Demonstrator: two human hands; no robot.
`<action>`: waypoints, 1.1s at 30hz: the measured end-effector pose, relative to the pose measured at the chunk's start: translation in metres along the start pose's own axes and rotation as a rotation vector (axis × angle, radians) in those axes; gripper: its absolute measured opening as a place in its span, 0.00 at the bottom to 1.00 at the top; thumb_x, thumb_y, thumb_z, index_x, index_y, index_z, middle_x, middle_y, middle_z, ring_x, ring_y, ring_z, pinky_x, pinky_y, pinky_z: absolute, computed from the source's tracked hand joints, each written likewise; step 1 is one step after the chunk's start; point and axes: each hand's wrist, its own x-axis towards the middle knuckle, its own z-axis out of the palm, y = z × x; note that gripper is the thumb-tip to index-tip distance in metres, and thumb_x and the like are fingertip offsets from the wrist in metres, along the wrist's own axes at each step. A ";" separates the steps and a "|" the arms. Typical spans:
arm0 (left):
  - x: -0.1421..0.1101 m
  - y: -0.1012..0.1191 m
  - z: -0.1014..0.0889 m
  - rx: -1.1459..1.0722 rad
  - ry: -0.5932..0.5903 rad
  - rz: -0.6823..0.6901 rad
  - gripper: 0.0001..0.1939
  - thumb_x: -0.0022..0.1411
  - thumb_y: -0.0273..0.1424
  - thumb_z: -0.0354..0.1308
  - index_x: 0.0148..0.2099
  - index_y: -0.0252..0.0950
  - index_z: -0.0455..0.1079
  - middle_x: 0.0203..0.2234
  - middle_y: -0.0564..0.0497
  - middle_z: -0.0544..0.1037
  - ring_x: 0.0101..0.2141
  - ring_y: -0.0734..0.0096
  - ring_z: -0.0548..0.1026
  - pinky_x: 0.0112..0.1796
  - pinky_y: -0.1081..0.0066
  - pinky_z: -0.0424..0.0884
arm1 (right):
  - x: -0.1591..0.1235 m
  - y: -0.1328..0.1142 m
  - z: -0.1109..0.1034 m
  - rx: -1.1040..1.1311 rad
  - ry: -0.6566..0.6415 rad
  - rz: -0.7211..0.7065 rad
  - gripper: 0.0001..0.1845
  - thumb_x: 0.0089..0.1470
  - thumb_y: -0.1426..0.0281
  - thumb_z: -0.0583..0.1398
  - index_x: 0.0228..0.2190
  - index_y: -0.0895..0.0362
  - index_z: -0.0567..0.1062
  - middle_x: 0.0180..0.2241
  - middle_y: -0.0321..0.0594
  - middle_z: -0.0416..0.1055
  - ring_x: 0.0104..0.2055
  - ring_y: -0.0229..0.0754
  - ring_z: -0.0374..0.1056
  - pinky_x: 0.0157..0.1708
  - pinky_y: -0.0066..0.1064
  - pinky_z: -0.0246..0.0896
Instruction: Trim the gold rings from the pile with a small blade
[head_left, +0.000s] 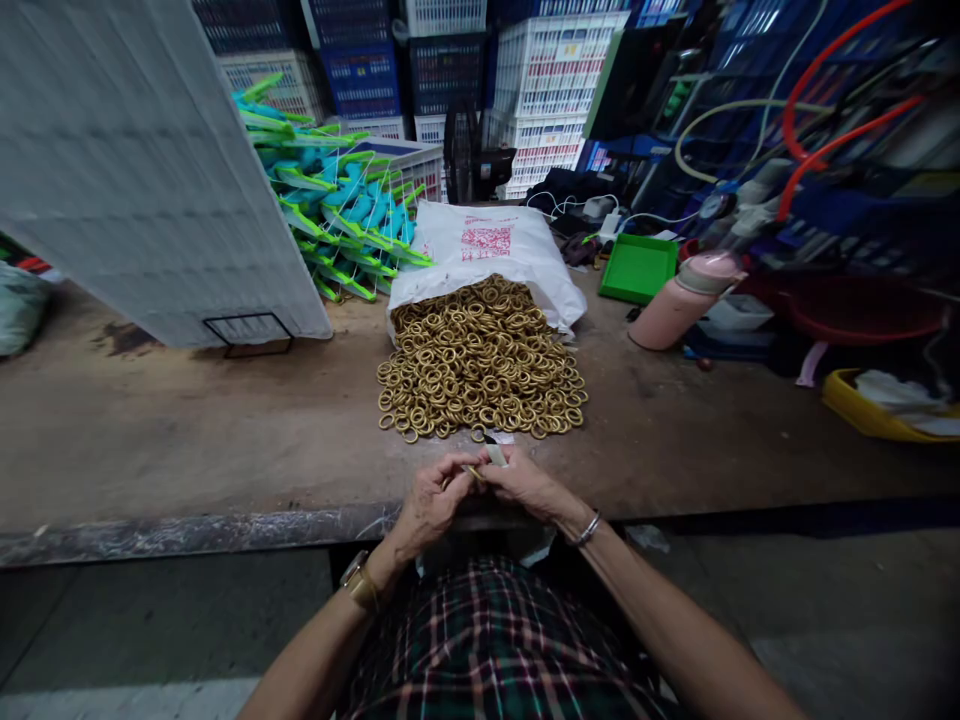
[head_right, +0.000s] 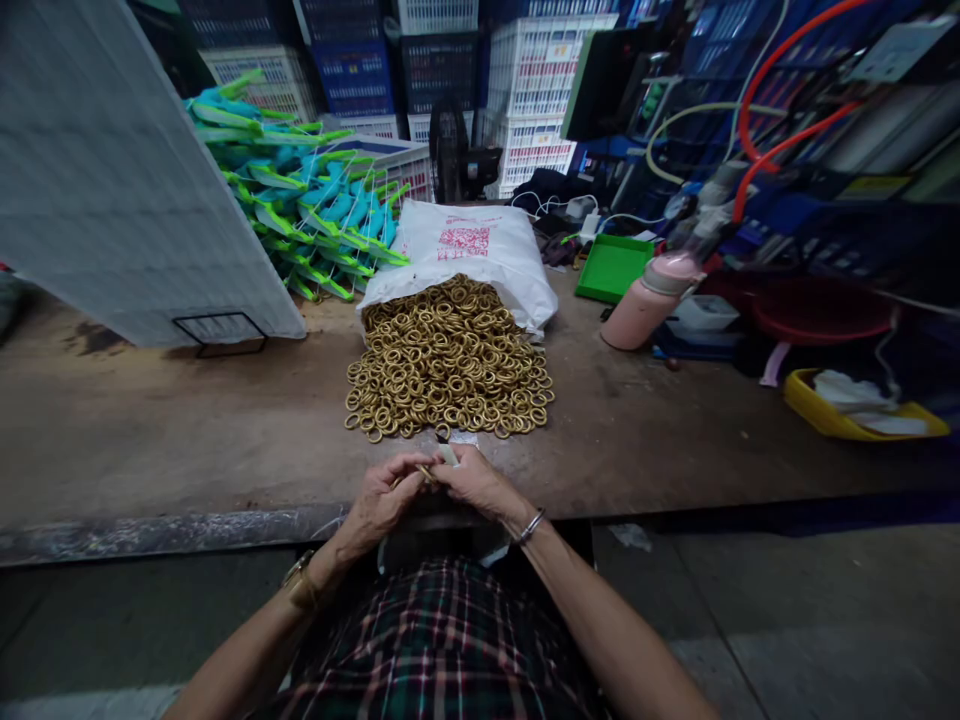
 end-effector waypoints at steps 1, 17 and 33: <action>-0.002 0.001 0.000 -0.005 -0.003 -0.005 0.12 0.57 0.35 0.54 0.39 0.33 0.71 0.25 0.51 0.75 0.28 0.74 0.70 0.32 0.74 0.66 | -0.001 -0.001 0.001 0.037 -0.013 0.021 0.09 0.40 0.66 0.58 0.23 0.57 0.63 0.17 0.27 0.62 0.13 0.26 0.45 0.13 0.20 0.36; -0.014 0.004 0.003 -0.076 0.060 -0.228 0.15 0.54 0.42 0.55 0.30 0.33 0.66 0.16 0.57 0.65 0.17 0.82 0.57 0.19 0.78 0.52 | 0.001 0.001 0.013 -0.220 0.114 -0.150 0.13 0.48 0.61 0.53 0.20 0.56 0.61 0.16 0.27 0.55 0.17 0.29 0.47 0.16 0.23 0.42; -0.021 -0.001 0.002 -0.395 0.045 -0.272 0.16 0.56 0.44 0.54 0.32 0.34 0.62 0.18 0.58 0.62 0.14 0.85 0.51 0.16 0.79 0.45 | -0.002 0.007 0.013 -0.775 0.211 -0.343 0.08 0.48 0.75 0.50 0.26 0.57 0.69 0.22 0.35 0.66 0.25 0.36 0.58 0.27 0.25 0.48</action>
